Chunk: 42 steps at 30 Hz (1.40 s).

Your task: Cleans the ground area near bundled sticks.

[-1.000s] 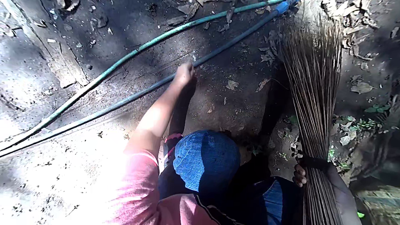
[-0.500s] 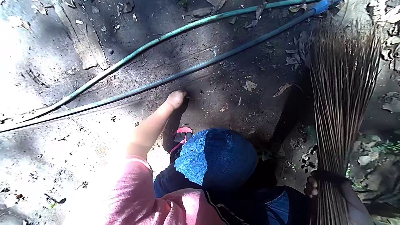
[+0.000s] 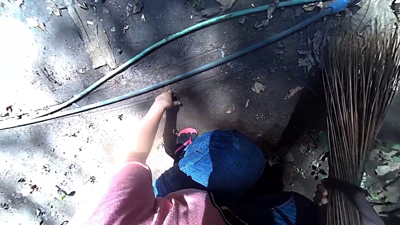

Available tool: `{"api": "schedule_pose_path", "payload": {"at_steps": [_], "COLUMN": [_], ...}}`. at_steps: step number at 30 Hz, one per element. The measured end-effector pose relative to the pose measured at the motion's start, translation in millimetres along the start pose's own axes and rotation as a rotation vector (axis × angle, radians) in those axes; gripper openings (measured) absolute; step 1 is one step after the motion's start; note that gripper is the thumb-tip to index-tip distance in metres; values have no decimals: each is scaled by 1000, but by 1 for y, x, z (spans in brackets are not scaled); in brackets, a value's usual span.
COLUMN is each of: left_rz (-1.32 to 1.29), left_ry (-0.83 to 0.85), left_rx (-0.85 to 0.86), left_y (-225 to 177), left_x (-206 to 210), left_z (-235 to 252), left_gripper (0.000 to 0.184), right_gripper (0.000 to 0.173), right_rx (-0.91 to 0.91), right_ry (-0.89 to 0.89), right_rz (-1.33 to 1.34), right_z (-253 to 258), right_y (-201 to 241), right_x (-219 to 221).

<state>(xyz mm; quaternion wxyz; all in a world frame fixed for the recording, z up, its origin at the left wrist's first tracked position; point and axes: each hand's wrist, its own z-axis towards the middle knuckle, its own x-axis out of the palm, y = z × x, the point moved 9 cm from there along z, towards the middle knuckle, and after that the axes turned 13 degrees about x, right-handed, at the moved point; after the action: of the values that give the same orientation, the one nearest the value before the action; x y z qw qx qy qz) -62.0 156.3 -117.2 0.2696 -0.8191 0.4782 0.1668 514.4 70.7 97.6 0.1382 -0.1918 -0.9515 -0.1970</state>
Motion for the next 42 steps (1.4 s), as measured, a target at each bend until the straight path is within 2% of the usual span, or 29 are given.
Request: {"api": "schedule_pose_path", "payload": {"at_steps": [1, 4, 5, 9, 12, 14, 18, 22, 25, 29, 32, 35, 37, 38, 39, 40, 42], "left_rz": [0, 43, 35, -111, -64, 11, 154, 37, 90, 178, 106, 83, 63, 21, -17, -54, -116], "left_ry": [-12, -26, -45, -230, -155, -94, -32, -75, -1, 11, 28, 269, 410, 411, 370, 295, 112], "left_rx": [-2, 38, 68, 214, 125, 83, 165, 236, 150, 182, 200, 11, -168, -233, -268, -274, -244], "left_y": [-1, -11, -16, -23, -21, -22, -43, -41, -26, -29, -23, 7, 29, 38, 45, 49, 52], "left_x": [9, 20, 17, -20, -23, -16, -11, -20, 3, 21, 26, 63, 94, 108, 121, 133, 149], "left_z": [2, 5, 4, 4, 15, 25, 27, 9, 2, -2, -25, -61, -86, -95, -101, -104, -111], "left_gripper": [72, 41, 35, 31, 40, 45, 36, 29, 44, 36, 34, 32, 62, 76, 82, 80, 64], "right_gripper": [41, 39, 39, 44, 46, 41, 37, 40, 38, 40, 34, 38, 35, 31, 30, 28, 21], "right_rx": [-6, -17, -24, -113, -109, -77, -40, -128, -155, -112, -76, -26, -16, -17, -25, -29, -14], "right_ry": [4, -23, -36, -53, 14, -60, -66, -50, -21, 38, -287, -281, -262, -262, -251, -230, -201], "right_rz": [-6, -6, -10, -55, -33, -36, -31, -20, -23, -60, 14, 29, 11, 16, 15, 13, 14], "right_z": [0, 0, -1, -7, -2, -2, -3, -6, -4, -1, -15, -17, -16, -17, -17, -18, -18], "right_y": [0, 1, 1, 0, 0, 3, 3, 1, 0, 2, 9, 9, 9, 9, 9, 9, 8], "right_x": [-1, -2, -2, -1, -10, -3, 4, 0, -9, -7, 44, 62, 62, 62, 63, 64, 66]}}
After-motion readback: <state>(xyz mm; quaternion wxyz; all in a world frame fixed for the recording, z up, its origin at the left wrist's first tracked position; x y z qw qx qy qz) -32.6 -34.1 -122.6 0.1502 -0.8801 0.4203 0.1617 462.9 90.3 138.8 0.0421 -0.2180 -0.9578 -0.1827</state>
